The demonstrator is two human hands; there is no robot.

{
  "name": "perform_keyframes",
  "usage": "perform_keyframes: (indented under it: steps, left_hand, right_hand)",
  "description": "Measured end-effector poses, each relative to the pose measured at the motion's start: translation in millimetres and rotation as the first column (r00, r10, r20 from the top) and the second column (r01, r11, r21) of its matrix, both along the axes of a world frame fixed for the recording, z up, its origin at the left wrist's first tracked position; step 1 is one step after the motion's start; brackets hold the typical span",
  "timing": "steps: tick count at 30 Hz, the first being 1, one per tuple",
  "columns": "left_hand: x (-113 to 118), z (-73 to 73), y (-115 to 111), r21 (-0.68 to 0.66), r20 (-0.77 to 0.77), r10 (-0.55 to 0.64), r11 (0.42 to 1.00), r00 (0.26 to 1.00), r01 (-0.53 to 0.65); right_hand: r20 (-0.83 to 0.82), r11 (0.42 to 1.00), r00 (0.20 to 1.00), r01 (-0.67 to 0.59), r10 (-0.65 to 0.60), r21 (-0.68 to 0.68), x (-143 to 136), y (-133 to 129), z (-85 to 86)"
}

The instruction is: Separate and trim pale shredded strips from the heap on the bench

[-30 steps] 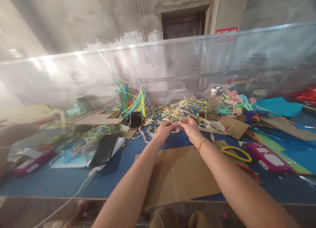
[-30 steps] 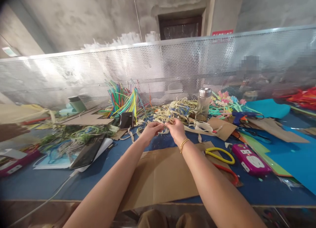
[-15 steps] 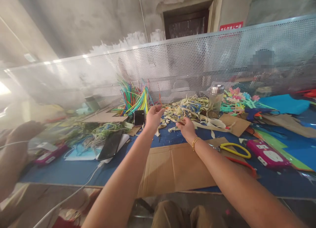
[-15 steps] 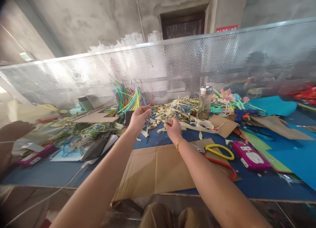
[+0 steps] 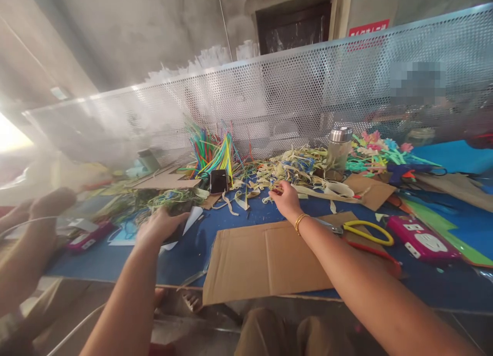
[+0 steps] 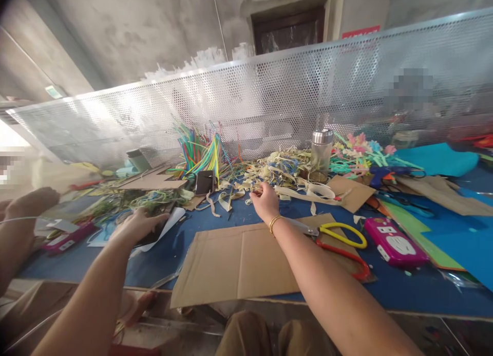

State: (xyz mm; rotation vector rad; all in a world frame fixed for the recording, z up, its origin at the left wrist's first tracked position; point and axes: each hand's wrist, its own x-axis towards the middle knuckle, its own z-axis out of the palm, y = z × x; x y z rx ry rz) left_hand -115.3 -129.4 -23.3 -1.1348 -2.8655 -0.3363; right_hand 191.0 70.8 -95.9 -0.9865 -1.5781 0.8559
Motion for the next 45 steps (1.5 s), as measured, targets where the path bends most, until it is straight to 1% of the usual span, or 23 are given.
perform_keyframes:
  steps: [2,4,8,12,16,22,24,28,32,34,36,39,42,45]
  left_hand:
    - [11.3,2.1,6.0,-0.058,0.002,0.058,0.997,0.998,-0.057]
    - [18.4,3.9,11.9,-0.065,-0.021,0.099,0.993,0.995,-0.1]
    - [17.7,0.8,19.8,-0.01,-0.041,0.144,0.989,0.989,-0.145]
    - [16.0,-3.1,24.8,0.027,-0.03,0.186,0.982,0.982,-0.185]
    - [21.2,0.2,26.1,0.025,0.002,0.232,0.972,0.973,-0.232]
    - [23.5,6.0,17.4,0.003,0.004,0.156,0.988,0.988,-0.156]
    - [20.8,5.6,11.3,0.043,-0.002,0.123,0.991,0.992,-0.123]
    - [15.7,4.5,-7.3,0.142,-0.038,0.163,0.977,0.986,-0.156]
    - [19.3,3.3,-28.0,0.203,-0.064,0.156,0.969,0.986,-0.14]
    - [24.5,0.9,-35.4,0.267,-0.092,0.179,0.952,0.98,-0.148]
    - [31.1,-3.2,-40.4,0.345,-0.102,0.214,0.923,0.971,-0.167]
    - [40.6,-11.4,-44.8,0.45,-0.116,0.196,0.884,0.974,-0.125]
    - [46.3,-20.1,-47.6,0.483,-0.155,0.14,0.874,0.978,-0.049]
    - [46.4,-27.9,-49.0,0.491,-0.194,0.107,0.871,0.975,0.002]
  right_hand:
    - [0.013,1.0,1.0,-0.002,0.002,-0.007,1.3,-1.6,1.9]
    - [0.034,1.0,0.999,-0.001,0.002,-0.014,2.3,-3.6,3.9]
    - [0.065,1.0,0.998,0.006,-0.005,-0.014,1.3,-7.0,6.5]
    - [0.058,0.999,0.998,0.029,-0.028,-0.022,0.0,-8.6,8.3]
    - [0.062,0.997,0.997,0.044,-0.041,-0.063,0.9,-9.7,11.2]
    - [0.052,0.997,0.998,0.047,-0.044,-0.055,2.2,-8.7,10.1]
    - [0.04,0.998,0.998,0.044,-0.042,-0.051,2.5,-6.6,7.6]
    - [0.021,0.998,0.999,0.033,-0.032,-0.049,2.7,-2.5,2.6]
    - [0.025,0.999,0.999,0.036,-0.035,-0.029,2.9,-0.6,-0.6]
    - [0.028,0.999,0.999,0.034,-0.033,-0.028,3.3,-0.4,-1.2]
    - [0.029,0.999,0.999,0.035,-0.034,-0.028,3.9,-0.8,-0.7]
    - [0.041,0.999,0.998,0.042,-0.041,-0.023,5.0,-2.7,1.3]
    - [0.057,0.998,0.997,0.053,-0.052,-0.016,6.0,-5.5,3.3]
    - [0.036,0.999,0.999,0.038,-0.037,-0.021,6.8,-7.9,4.8]
